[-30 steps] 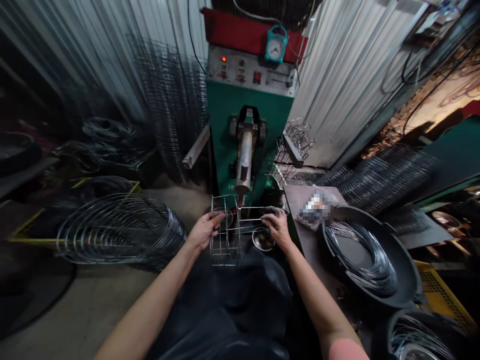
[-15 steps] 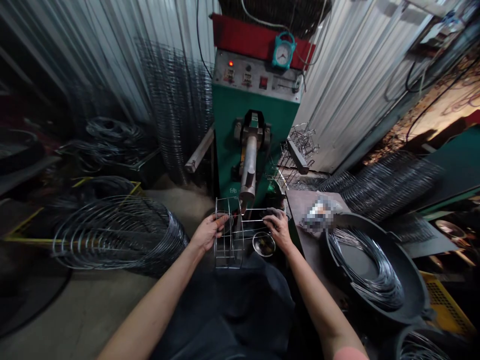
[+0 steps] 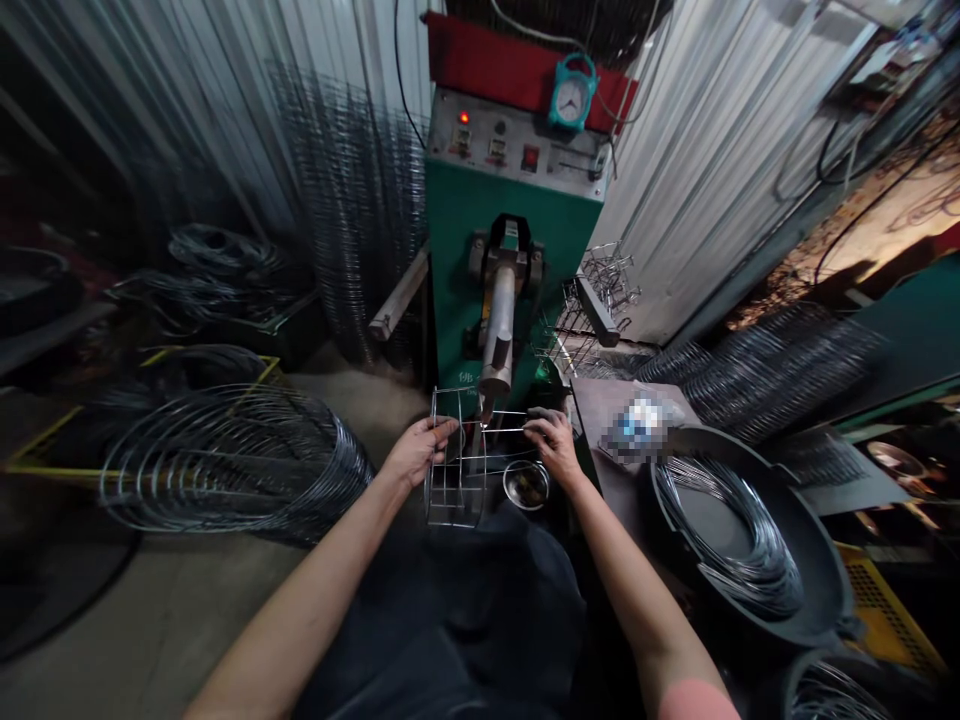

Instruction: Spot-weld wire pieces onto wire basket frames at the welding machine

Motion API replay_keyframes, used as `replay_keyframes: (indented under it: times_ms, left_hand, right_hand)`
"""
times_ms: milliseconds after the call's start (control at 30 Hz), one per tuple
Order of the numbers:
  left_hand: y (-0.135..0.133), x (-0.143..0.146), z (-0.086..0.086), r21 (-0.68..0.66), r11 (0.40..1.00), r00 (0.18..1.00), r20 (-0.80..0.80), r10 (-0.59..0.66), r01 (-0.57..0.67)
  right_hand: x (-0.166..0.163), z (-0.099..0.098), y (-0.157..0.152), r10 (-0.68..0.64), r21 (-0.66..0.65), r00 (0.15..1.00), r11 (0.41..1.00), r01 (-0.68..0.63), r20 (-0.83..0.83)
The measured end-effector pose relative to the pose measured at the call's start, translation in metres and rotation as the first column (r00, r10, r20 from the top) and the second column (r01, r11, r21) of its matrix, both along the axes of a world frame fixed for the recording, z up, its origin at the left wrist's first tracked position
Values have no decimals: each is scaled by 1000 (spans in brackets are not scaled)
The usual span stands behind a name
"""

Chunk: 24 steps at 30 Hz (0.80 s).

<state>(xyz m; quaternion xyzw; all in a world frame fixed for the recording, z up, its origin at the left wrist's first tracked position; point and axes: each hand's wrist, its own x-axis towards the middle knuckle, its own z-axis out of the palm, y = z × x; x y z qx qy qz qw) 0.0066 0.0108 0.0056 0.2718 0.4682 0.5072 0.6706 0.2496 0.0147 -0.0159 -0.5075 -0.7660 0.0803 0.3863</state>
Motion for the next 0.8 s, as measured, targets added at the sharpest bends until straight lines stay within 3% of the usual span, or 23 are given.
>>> replay_keyframes:
  times_ms: [333, 800]
  left_hand:
    - [19, -1, -6, -39, 999, 1000, 25, -4, 5]
    - [19, -1, -9, -20, 1000, 1000, -6, -18, 18]
  right_hand:
    - [0, 2, 14, 12, -42, 1000, 999, -13, -19]
    - [1, 5, 12, 8, -60, 1000, 998, -9, -15]
